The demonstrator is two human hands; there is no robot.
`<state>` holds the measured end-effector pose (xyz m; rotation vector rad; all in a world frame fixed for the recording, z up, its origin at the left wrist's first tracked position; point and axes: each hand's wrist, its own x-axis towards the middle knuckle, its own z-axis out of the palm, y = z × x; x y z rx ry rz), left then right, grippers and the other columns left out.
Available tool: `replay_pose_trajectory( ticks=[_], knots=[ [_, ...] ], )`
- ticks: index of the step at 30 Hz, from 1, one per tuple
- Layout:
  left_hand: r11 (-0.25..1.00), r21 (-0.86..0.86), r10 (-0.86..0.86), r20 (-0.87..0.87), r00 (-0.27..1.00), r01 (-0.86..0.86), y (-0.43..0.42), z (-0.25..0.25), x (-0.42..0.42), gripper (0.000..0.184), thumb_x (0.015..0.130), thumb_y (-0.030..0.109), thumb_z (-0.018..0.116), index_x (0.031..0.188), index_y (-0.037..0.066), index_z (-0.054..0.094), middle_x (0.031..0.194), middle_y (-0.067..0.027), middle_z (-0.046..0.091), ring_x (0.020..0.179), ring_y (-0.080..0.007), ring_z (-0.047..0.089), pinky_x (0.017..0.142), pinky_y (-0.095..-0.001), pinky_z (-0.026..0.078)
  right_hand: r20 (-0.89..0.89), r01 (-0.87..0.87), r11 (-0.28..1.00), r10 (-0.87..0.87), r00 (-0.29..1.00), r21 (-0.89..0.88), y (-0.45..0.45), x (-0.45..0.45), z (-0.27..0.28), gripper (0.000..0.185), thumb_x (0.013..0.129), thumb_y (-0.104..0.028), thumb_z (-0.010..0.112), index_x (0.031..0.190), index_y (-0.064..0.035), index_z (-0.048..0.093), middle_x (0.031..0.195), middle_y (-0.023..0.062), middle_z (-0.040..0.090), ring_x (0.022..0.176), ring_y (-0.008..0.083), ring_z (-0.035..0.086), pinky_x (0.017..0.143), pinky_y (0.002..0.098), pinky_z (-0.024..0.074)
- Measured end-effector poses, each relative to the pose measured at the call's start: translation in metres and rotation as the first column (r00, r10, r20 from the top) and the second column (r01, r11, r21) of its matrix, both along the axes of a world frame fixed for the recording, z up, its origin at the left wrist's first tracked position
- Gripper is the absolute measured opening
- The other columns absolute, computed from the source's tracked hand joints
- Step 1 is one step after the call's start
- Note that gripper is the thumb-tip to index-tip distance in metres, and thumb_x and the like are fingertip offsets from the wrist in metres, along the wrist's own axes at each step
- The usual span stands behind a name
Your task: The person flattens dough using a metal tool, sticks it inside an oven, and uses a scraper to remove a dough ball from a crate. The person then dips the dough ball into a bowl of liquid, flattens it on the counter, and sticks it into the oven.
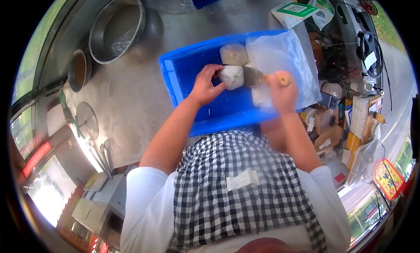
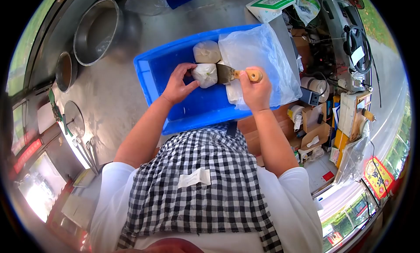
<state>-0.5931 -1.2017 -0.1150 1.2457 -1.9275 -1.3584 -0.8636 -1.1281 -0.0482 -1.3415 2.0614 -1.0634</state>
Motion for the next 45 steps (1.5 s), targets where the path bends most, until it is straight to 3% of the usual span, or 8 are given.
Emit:
replay_pose_trajectory(
  ticks=[2, 7, 17, 24, 28, 34, 37, 45],
  knots=[
    [1.0, 0.006, -0.017, 0.015, 1.0, 0.017, -0.001, 0.001, 0.001, 0.058, 0.08, 0.018, 0.082, 0.132, 0.003, 0.062, 0.129, -0.0157, 0.062, 0.112, -0.0306, 0.062, 0.097, -0.0395, 0.053, 0.031, 0.027, 0.999, -0.028, 0.999, 0.04, -0.001, -0.001, 0.001, 0.022, 0.093, -0.015, 0.078, 0.106, -0.0007, 0.068, 0.093, 0.0114, 0.073, 0.085, 0.0202, 0.073, 0.074, 0.0338, 0.0604],
    [0.999, 0.046, -0.025, 0.061, 0.998, 0.022, 0.0, 0.003, 0.002, 0.061, 0.081, 0.021, 0.083, 0.135, 0.003, 0.06, 0.131, -0.0148, 0.061, 0.111, -0.029, 0.061, 0.099, -0.0393, 0.051, 0.552, 0.059, 0.976, -0.167, 0.817, 0.208, -0.006, -0.021, 0.0, 0.021, 0.096, -0.011, 0.074, 0.109, 0.0039, 0.066, 0.103, 0.0131, 0.07, 0.09, 0.021, 0.074, 0.076, 0.0322, 0.0659],
    [0.995, -0.004, 0.096, 0.09, 0.991, -0.096, 0.012, -0.001, 0.002, 0.07, 0.084, 0.033, 0.084, 0.14, 0.002, 0.057, 0.135, -0.018, 0.057, 0.121, -0.0318, 0.06, 0.106, -0.0408, 0.049, 0.738, -0.018, 0.968, -0.18, 0.651, 0.252, -0.01, 0.037, -0.013, 0.019, 0.097, -0.011, 0.073, 0.108, 0.0035, 0.067, 0.099, 0.0124, 0.071, 0.083, 0.0192, 0.074, 0.074, 0.0302, 0.0654],
    [0.907, 0.051, 0.402, 0.191, 0.895, -0.418, 0.041, 0.041, 0.001, 0.086, 0.082, 0.04, 0.087, 0.147, -0.003, 0.05, 0.143, -0.0235, 0.054, 0.129, -0.0373, 0.056, 0.112, -0.0443, 0.046, 0.544, -0.141, 0.99, 0.118, 0.831, 0.0, -0.002, 0.066, 0.019, 0.016, 0.094, -0.012, 0.075, 0.102, -0.0001, 0.068, 0.087, 0.0083, 0.072, 0.076, 0.014, 0.069, 0.067, 0.0292, 0.0563],
    [0.825, 0.348, 0.499, -0.082, 0.862, -0.445, 0.043, 0.058, 0.021, 0.081, 0.088, 0.031, 0.079, 0.153, -0.003, 0.043, 0.143, -0.0192, 0.054, 0.129, -0.0334, 0.057, 0.109, -0.0436, 0.048, 0.333, -0.275, 0.94, 0.331, 0.883, -0.204, -0.01, 0.088, 0.062, 0.016, 0.091, -0.012, 0.077, 0.1, -0.0018, 0.069, 0.087, 0.0098, 0.071, 0.076, 0.0174, 0.068, 0.069, 0.0302, 0.055],
    [0.614, 0.772, 0.698, -0.435, 0.569, -0.163, 0.028, 0.092, 0.068, 0.066, 0.102, 0.032, 0.053, 0.159, 0.004, 0.038, 0.141, -0.0143, 0.058, 0.127, -0.0322, 0.059, 0.107, -0.0478, 0.049, 0.376, -0.259, 0.949, 0.309, 0.874, -0.178, -0.022, 0.115, 0.091, 0.013, 0.094, -0.008, 0.075, 0.103, -0.0014, 0.069, 0.087, 0.0046, 0.07, 0.075, 0.0098, 0.064, 0.065, 0.026, 0.0524],
    [0.49, 0.865, 0.831, -0.501, 0.244, 0.107, 0.019, 0.097, 0.105, 0.063, 0.103, 0.035, 0.053, 0.158, 0.006, 0.042, 0.139, -0.0148, 0.061, 0.127, -0.0333, 0.059, 0.106, -0.0506, 0.05, 0.533, -0.217, 0.958, 0.285, 0.796, -0.188, -0.032, 0.133, 0.098, 0.015, 0.098, -0.008, 0.072, 0.108, 0.0011, 0.067, 0.094, 0.0064, 0.069, 0.081, 0.0122, 0.069, 0.069, 0.0258, 0.0588],
    [0.577, 0.815, 0.814, -0.57, 0.111, -0.052, -0.028, 0.108, 0.206, 0.049, 0.111, 0.039, 0.041, 0.141, 0.003, 0.055, 0.134, -0.0182, 0.063, 0.12, -0.0363, 0.063, 0.105, -0.0572, 0.052, 0.701, -0.086, 0.988, 0.151, 0.697, -0.127, -0.062, 0.202, 0.099, 0.019, 0.098, -0.01, 0.071, 0.111, 0.0027, 0.064, 0.104, 0.0115, 0.068, 0.09, 0.0215, 0.074, 0.079, 0.0326, 0.0663]
  ],
)
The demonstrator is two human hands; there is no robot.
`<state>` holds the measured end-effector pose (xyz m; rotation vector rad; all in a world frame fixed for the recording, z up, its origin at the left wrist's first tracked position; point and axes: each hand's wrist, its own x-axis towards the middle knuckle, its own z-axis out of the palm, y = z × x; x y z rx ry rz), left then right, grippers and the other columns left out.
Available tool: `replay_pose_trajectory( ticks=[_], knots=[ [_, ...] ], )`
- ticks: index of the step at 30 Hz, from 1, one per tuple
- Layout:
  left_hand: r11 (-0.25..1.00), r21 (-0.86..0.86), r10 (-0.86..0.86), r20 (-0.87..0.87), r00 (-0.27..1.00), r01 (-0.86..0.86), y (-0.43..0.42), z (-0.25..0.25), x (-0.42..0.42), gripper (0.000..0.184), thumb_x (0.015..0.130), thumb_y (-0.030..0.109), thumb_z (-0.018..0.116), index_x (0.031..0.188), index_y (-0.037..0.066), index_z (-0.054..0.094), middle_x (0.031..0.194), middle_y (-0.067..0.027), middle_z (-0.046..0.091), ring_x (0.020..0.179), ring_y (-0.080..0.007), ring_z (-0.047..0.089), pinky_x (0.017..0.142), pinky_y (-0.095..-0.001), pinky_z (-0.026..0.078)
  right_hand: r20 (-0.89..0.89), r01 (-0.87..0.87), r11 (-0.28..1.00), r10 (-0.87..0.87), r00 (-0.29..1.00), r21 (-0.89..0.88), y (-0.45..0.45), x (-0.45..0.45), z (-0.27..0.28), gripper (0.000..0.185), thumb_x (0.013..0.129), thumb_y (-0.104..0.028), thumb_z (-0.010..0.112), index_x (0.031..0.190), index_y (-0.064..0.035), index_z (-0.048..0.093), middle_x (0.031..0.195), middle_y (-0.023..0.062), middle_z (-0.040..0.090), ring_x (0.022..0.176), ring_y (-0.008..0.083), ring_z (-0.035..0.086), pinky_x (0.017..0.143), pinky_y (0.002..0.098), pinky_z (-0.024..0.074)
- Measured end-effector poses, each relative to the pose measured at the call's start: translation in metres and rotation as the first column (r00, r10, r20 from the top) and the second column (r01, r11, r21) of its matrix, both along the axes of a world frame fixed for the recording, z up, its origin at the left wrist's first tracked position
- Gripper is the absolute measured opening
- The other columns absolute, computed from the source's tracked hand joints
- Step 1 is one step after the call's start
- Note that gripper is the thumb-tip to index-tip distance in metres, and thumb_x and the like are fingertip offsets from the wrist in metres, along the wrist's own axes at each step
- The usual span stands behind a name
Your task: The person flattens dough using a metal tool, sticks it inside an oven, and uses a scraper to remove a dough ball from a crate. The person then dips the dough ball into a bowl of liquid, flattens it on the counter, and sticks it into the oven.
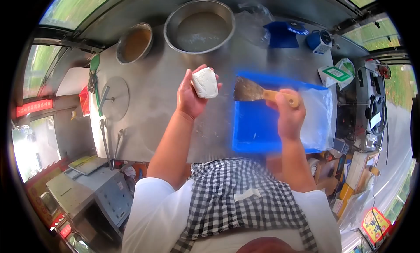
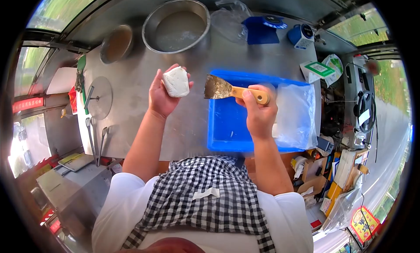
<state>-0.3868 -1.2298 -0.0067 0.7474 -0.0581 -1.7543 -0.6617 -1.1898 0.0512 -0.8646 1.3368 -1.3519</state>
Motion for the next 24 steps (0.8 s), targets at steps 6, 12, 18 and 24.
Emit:
replay_pose_trajectory(
  ticks=[6, 12, 18, 24],
  knots=[
    [0.993, -0.043, -0.079, 0.442, 0.894, 0.109, -0.067, 0.009, 0.05, 0.043, 0.105, 0.023, 0.056, 0.142, 0.0, 0.055, 0.123, -0.0153, 0.066, 0.108, -0.0284, 0.067, 0.093, -0.0451, 0.058, -0.013, -0.002, 1.0, 0.002, 1.0, 0.016, -0.016, 0.04, -0.013, 0.02, 0.099, -0.01, 0.071, 0.112, 0.0024, 0.064, 0.103, 0.0112, 0.069, 0.087, 0.0212, 0.074, 0.081, 0.0324, 0.0651],
    [0.946, 0.015, -0.072, 0.983, 0.167, 0.323, -0.168, -0.008, 0.049, 0.054, 0.095, 0.031, 0.071, 0.138, -0.001, 0.061, 0.125, -0.0188, 0.067, 0.109, -0.028, 0.068, 0.094, -0.0371, 0.054, -0.078, 0.005, 1.0, -0.004, 0.997, 0.021, -0.025, 0.052, -0.025, 0.018, 0.099, -0.009, 0.07, 0.11, 0.0024, 0.064, 0.102, 0.0109, 0.069, 0.087, 0.0198, 0.073, 0.08, 0.0314, 0.0645],
    [0.835, 0.313, -0.011, 0.833, -0.554, 0.454, -0.229, -0.087, 0.057, 0.082, 0.081, 0.041, 0.083, 0.146, 0.001, 0.054, 0.145, -0.0231, 0.059, 0.138, -0.0386, 0.052, 0.117, -0.0452, 0.041, -0.071, 0.068, 0.993, -0.062, 0.996, 0.092, -0.026, 0.042, -0.029, 0.017, 0.099, -0.008, 0.07, 0.11, 0.0029, 0.064, 0.102, 0.0114, 0.069, 0.088, 0.0195, 0.073, 0.08, 0.0307, 0.0645],
    [0.732, 0.554, -0.214, 0.74, -0.638, 0.397, -0.239, -0.086, 0.067, 0.094, 0.068, 0.043, 0.091, 0.145, 0.002, 0.054, 0.148, -0.0243, 0.055, 0.137, -0.0395, 0.053, 0.115, -0.0438, 0.045, -0.068, 0.112, 0.984, -0.103, 0.992, 0.14, -0.03, 0.031, -0.038, 0.018, 0.099, -0.008, 0.07, 0.111, 0.0031, 0.063, 0.103, 0.0114, 0.069, 0.086, 0.0194, 0.073, 0.079, 0.0307, 0.0645]
  ],
)
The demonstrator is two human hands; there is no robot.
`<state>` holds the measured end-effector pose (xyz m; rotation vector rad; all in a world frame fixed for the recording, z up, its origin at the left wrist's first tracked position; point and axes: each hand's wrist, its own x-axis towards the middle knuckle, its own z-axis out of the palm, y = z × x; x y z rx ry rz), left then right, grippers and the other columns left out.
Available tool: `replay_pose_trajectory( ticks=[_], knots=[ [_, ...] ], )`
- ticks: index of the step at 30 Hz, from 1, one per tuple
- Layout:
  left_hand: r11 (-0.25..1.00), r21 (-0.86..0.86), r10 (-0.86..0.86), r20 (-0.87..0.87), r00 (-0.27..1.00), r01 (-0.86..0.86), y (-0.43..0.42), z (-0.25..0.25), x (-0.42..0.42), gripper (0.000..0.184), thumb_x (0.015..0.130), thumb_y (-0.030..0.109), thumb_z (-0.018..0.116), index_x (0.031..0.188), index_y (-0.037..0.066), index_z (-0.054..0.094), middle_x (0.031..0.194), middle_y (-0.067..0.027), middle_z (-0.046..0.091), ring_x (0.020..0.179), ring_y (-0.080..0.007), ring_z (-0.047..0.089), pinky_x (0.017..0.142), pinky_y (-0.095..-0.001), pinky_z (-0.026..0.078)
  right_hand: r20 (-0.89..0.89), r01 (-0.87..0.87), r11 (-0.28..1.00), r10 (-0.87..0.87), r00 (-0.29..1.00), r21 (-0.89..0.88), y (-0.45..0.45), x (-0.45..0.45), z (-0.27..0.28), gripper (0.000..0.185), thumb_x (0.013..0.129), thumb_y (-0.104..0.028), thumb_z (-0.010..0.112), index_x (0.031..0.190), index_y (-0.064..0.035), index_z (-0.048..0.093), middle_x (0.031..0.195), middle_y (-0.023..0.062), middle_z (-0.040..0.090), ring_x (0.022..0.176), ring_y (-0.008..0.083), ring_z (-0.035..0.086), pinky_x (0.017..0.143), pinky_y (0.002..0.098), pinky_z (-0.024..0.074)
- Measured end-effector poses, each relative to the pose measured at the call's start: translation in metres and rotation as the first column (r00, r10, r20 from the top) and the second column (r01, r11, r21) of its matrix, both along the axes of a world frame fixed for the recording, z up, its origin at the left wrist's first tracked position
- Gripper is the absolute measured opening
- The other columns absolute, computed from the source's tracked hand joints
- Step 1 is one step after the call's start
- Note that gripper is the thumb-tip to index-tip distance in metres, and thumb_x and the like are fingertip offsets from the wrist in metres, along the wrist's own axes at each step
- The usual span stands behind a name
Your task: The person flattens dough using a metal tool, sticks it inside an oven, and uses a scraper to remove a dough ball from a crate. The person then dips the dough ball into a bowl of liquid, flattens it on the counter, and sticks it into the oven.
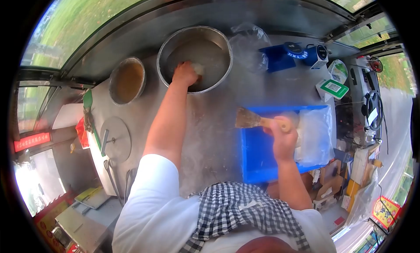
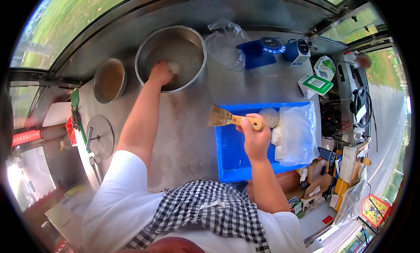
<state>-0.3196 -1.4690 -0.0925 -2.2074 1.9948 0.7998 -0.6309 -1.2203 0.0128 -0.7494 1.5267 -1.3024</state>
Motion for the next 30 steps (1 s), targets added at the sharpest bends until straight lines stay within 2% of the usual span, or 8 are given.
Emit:
replay_pose_trajectory(
  ticks=[6, 9, 12, 18, 20, 22, 28, 30],
  knots=[
    [0.996, -0.019, 0.081, -0.025, 0.996, -0.082, 0.0, -0.006, -0.001, 0.096, 0.063, 0.042, 0.094, 0.139, -0.003, 0.057, 0.145, -0.0257, 0.057, 0.133, -0.0388, 0.057, 0.112, -0.0445, 0.048, 0.016, -0.046, 0.998, 0.046, 0.999, -0.033, -0.011, 0.01, -0.004, 0.02, 0.099, -0.009, 0.071, 0.112, 0.0034, 0.063, 0.103, 0.0118, 0.069, 0.086, 0.0197, 0.073, 0.079, 0.0303, 0.0642],
    [0.997, 0.007, 0.077, -0.185, 0.98, -0.077, 0.003, 0.003, -0.003, 0.094, 0.062, 0.04, 0.096, 0.135, -0.006, 0.059, 0.133, -0.0254, 0.065, 0.125, -0.0367, 0.063, 0.108, -0.0435, 0.05, 0.017, -0.064, 0.997, 0.065, 0.998, -0.053, -0.012, 0.012, -0.006, 0.02, 0.099, -0.009, 0.071, 0.112, 0.0034, 0.063, 0.103, 0.012, 0.07, 0.086, 0.0199, 0.073, 0.079, 0.0304, 0.0642],
    [0.982, 0.136, 0.168, -0.337, 0.927, -0.128, 0.005, 0.009, -0.009, 0.083, 0.062, 0.035, 0.095, 0.13, -0.002, 0.064, 0.12, -0.0232, 0.071, 0.113, -0.0341, 0.069, 0.099, -0.0421, 0.053, 0.006, -0.065, 0.996, 0.066, 0.998, -0.056, -0.01, 0.013, -0.007, 0.02, 0.099, -0.009, 0.071, 0.112, 0.0033, 0.063, 0.103, 0.012, 0.07, 0.086, 0.0198, 0.073, 0.079, 0.0305, 0.0642],
    [0.998, 0.012, 0.064, -0.434, 0.899, -0.065, 0.019, 0.02, -0.014, 0.067, 0.065, 0.026, 0.091, 0.125, 0.007, 0.07, 0.115, -0.0192, 0.073, 0.104, -0.0307, 0.071, 0.089, -0.0399, 0.056, -0.063, -0.07, 0.996, 0.067, 0.996, -0.052, -0.002, 0.013, 0.001, 0.021, 0.099, -0.011, 0.07, 0.114, 0.0027, 0.063, 0.103, 0.0115, 0.068, 0.087, 0.0206, 0.073, 0.078, 0.0317, 0.0648],
    [0.971, 0.087, 0.222, -0.682, 0.697, -0.224, 0.034, 0.042, -0.003, 0.064, 0.074, 0.021, 0.089, 0.131, 0.004, 0.067, 0.115, -0.0153, 0.072, 0.105, -0.0264, 0.07, 0.089, -0.038, 0.056, -0.083, -0.082, 0.995, 0.077, 0.994, -0.059, 0.001, 0.016, 0.007, 0.021, 0.1, -0.011, 0.07, 0.114, 0.0026, 0.063, 0.104, 0.0115, 0.068, 0.087, 0.0212, 0.073, 0.078, 0.0323, 0.065],
    [0.917, 0.116, 0.261, -0.899, 0.352, -0.382, 0.052, 0.055, 0.01, 0.061, 0.08, 0.018, 0.088, 0.134, 0.002, 0.065, 0.117, -0.0134, 0.071, 0.105, -0.0239, 0.07, 0.088, -0.0372, 0.056, -0.097, -0.092, 0.993, 0.084, 0.992, -0.073, 0.003, 0.02, 0.016, 0.021, 0.1, -0.012, 0.07, 0.114, 0.0026, 0.063, 0.104, 0.0115, 0.067, 0.088, 0.0217, 0.073, 0.078, 0.0328, 0.0652],
    [0.778, 0.269, 0.456, -0.863, 0.217, -0.567, 0.16, 0.083, 0.096, 0.048, 0.091, 0.017, 0.081, 0.134, 0.002, 0.065, 0.12, -0.0114, 0.071, 0.107, -0.0218, 0.069, 0.09, -0.0388, 0.058, -0.093, -0.124, 0.989, 0.116, 0.989, -0.082, 0.016, 0.039, 0.025, 0.022, 0.101, -0.012, 0.069, 0.114, 0.0036, 0.063, 0.103, 0.0125, 0.068, 0.085, 0.0226, 0.074, 0.078, 0.0329, 0.0652],
    [0.677, 0.414, 0.555, -0.83, 0.053, -0.609, 0.206, 0.068, 0.109, 0.046, 0.092, 0.016, 0.08, 0.133, 0.002, 0.066, 0.119, -0.0117, 0.071, 0.106, -0.023, 0.07, 0.089, -0.0387, 0.058, -0.082, -0.148, 0.986, 0.142, 0.987, -0.08, 0.022, 0.047, 0.024, 0.022, 0.101, -0.012, 0.069, 0.114, 0.0037, 0.063, 0.103, 0.0125, 0.068, 0.085, 0.0223, 0.074, 0.078, 0.0327, 0.0652]
  ],
)
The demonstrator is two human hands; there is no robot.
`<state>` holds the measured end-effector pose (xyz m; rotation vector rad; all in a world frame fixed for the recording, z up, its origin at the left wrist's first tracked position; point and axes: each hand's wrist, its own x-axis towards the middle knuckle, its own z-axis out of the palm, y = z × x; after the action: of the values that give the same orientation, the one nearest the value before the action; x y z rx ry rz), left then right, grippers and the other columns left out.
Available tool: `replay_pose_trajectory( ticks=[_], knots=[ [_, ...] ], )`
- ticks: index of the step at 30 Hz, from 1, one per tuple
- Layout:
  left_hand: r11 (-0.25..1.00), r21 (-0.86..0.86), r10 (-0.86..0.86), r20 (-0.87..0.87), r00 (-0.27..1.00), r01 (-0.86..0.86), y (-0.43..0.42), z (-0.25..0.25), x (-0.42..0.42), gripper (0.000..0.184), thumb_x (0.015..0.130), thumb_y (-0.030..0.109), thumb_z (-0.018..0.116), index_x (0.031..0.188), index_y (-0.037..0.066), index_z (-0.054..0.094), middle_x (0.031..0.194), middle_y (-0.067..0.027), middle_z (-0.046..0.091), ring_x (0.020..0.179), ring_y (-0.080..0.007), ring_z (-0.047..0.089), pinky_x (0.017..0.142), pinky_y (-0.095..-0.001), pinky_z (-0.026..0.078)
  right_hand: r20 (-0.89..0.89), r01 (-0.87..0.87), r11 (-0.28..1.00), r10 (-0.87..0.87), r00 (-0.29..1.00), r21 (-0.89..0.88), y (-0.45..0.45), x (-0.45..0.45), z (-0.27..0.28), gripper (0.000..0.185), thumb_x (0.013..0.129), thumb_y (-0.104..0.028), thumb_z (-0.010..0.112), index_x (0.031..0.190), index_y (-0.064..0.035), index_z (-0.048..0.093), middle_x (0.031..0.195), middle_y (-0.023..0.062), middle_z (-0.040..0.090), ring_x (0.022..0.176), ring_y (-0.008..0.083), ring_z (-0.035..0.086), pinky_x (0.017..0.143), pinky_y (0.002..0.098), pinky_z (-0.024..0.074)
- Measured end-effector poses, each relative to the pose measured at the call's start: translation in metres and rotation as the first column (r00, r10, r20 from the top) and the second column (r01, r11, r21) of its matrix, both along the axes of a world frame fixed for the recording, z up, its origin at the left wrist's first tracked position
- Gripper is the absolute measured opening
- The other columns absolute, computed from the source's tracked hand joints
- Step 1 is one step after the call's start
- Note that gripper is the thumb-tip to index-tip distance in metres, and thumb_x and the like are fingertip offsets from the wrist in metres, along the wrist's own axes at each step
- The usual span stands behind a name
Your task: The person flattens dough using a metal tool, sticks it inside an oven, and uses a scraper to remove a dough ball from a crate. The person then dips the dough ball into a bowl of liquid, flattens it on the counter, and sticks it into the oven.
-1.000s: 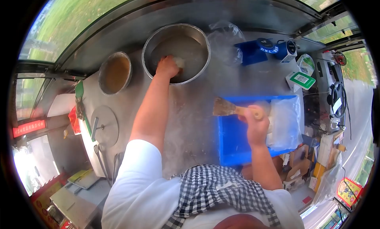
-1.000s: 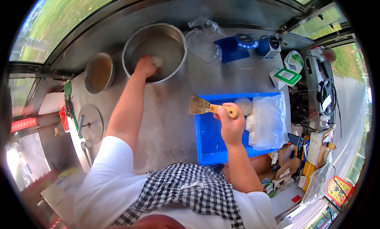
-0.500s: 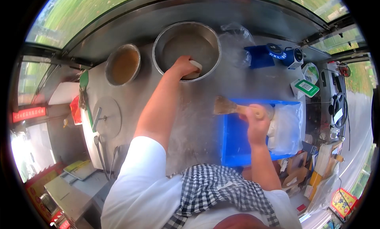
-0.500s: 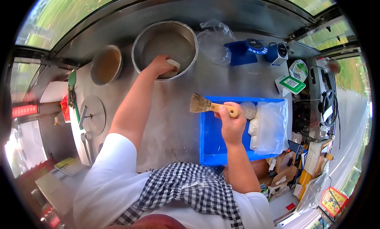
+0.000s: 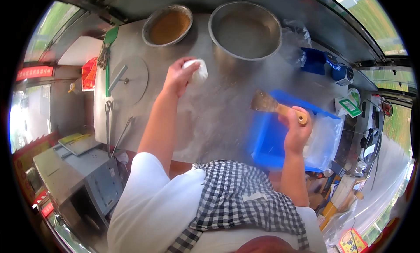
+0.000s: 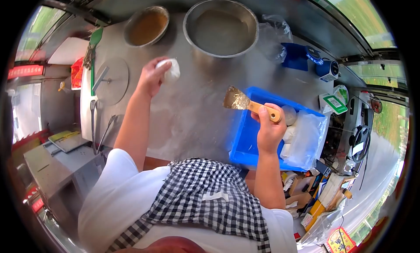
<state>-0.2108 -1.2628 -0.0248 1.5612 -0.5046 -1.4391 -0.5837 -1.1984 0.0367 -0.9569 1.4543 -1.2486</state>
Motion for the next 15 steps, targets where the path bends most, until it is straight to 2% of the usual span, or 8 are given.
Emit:
replay_pose_trajectory(
  ticks=[2, 4, 5, 7, 8, 9, 12, 15],
  knots=[
    [0.993, 0.088, 0.078, -0.043, 0.996, -0.074, 0.041, -0.033, 0.01, 0.045, 0.093, 0.015, 0.079, 0.134, 0.002, 0.065, 0.118, -0.0116, 0.071, 0.107, -0.0242, 0.07, 0.091, -0.0385, 0.059, 0.002, -0.03, 1.0, 0.03, 1.0, 0.006, 0.006, 0.01, -0.002, 0.022, 0.1, -0.012, 0.07, 0.114, 0.0035, 0.063, 0.103, 0.0122, 0.068, 0.085, 0.0221, 0.074, 0.078, 0.0323, 0.0652],
    [0.993, 0.117, -0.056, 0.211, 0.976, 0.031, 0.08, -0.058, 0.008, 0.049, 0.091, 0.023, 0.082, 0.133, 0.005, 0.065, 0.124, -0.0136, 0.07, 0.113, -0.0277, 0.069, 0.093, -0.0438, 0.057, 0.007, -0.054, 0.999, 0.054, 0.998, 0.006, 0.01, 0.023, -0.002, 0.022, 0.1, -0.012, 0.07, 0.114, 0.0033, 0.063, 0.103, 0.0117, 0.068, 0.085, 0.0218, 0.074, 0.078, 0.0321, 0.0652],
    [0.924, 0.309, -0.382, 0.708, 0.594, 0.226, 0.094, -0.07, 0.012, 0.057, 0.091, 0.032, 0.079, 0.142, 0.013, 0.061, 0.145, -0.0148, 0.059, 0.136, -0.0324, 0.056, 0.113, -0.052, 0.044, 0.012, -0.063, 0.998, 0.063, 0.998, 0.005, 0.013, 0.031, -0.001, 0.022, 0.1, -0.012, 0.071, 0.114, 0.0032, 0.063, 0.103, 0.0114, 0.068, 0.085, 0.0217, 0.074, 0.077, 0.0321, 0.0653],
    [0.939, 0.258, -0.319, 0.899, 0.3, 0.227, 0.124, -0.078, 0.004, 0.062, 0.092, 0.039, 0.075, 0.148, 0.017, 0.056, 0.156, -0.0126, 0.049, 0.146, -0.0323, 0.043, 0.123, -0.0538, 0.029, 0.018, -0.091, 0.996, 0.091, 0.996, 0.001, 0.02, 0.044, 0.002, 0.022, 0.099, -0.012, 0.071, 0.113, 0.0031, 0.064, 0.103, 0.011, 0.068, 0.085, 0.0214, 0.073, 0.077, 0.0321, 0.0653],
    [0.945, 0.231, -0.266, 0.955, 0.134, 0.233, 0.133, -0.075, 0.001, 0.065, 0.093, 0.042, 0.073, 0.151, 0.02, 0.053, 0.161, -0.0115, 0.045, 0.152, -0.0322, 0.037, 0.127, -0.0547, 0.021, 0.02, -0.107, 0.994, 0.107, 0.994, -0.009, 0.022, 0.051, 0.002, 0.022, 0.099, -0.012, 0.071, 0.113, 0.0031, 0.064, 0.103, 0.0108, 0.068, 0.085, 0.0212, 0.073, 0.077, 0.0321, 0.0654],
    [0.908, 0.325, -0.362, 0.926, 0.106, 0.266, 0.138, -0.073, 0.004, 0.065, 0.099, 0.044, 0.062, 0.157, 0.018, 0.046, 0.166, -0.0077, 0.039, 0.157, -0.0284, 0.03, 0.13, -0.0542, 0.011, 0.022, -0.124, 0.992, 0.124, 0.992, -0.016, 0.024, 0.057, 0.001, 0.022, 0.099, -0.012, 0.072, 0.113, 0.0031, 0.064, 0.103, 0.0106, 0.067, 0.085, 0.0211, 0.073, 0.077, 0.0322, 0.0654],
    [0.92, 0.267, -0.288, 0.957, 0.033, 0.288, 0.149, -0.096, 0.013, 0.063, 0.104, 0.045, 0.052, 0.159, 0.015, 0.044, 0.168, -0.0077, 0.036, 0.158, -0.0281, 0.026, 0.131, -0.0544, 0.011, 0.0, -0.17, 0.985, 0.17, 0.985, -0.031, 0.031, 0.074, 0.0, 0.022, 0.099, -0.012, 0.072, 0.112, 0.0033, 0.064, 0.103, 0.0104, 0.067, 0.085, 0.0208, 0.073, 0.077, 0.0324, 0.0654],
    [0.887, 0.29, -0.305, 0.952, -0.016, 0.358, 0.152, -0.1, 0.013, 0.063, 0.107, 0.045, 0.045, 0.16, 0.012, 0.04, 0.171, -0.0077, 0.032, 0.16, -0.0276, 0.021, 0.131, -0.0532, 0.01, 0.018, -0.179, 0.984, 0.179, 0.984, -0.01, 0.037, 0.087, -0.004, 0.021, 0.098, -0.01, 0.072, 0.112, 0.0034, 0.064, 0.102, 0.0103, 0.067, 0.084, 0.0203, 0.072, 0.076, 0.0322, 0.0647]
  ],
)
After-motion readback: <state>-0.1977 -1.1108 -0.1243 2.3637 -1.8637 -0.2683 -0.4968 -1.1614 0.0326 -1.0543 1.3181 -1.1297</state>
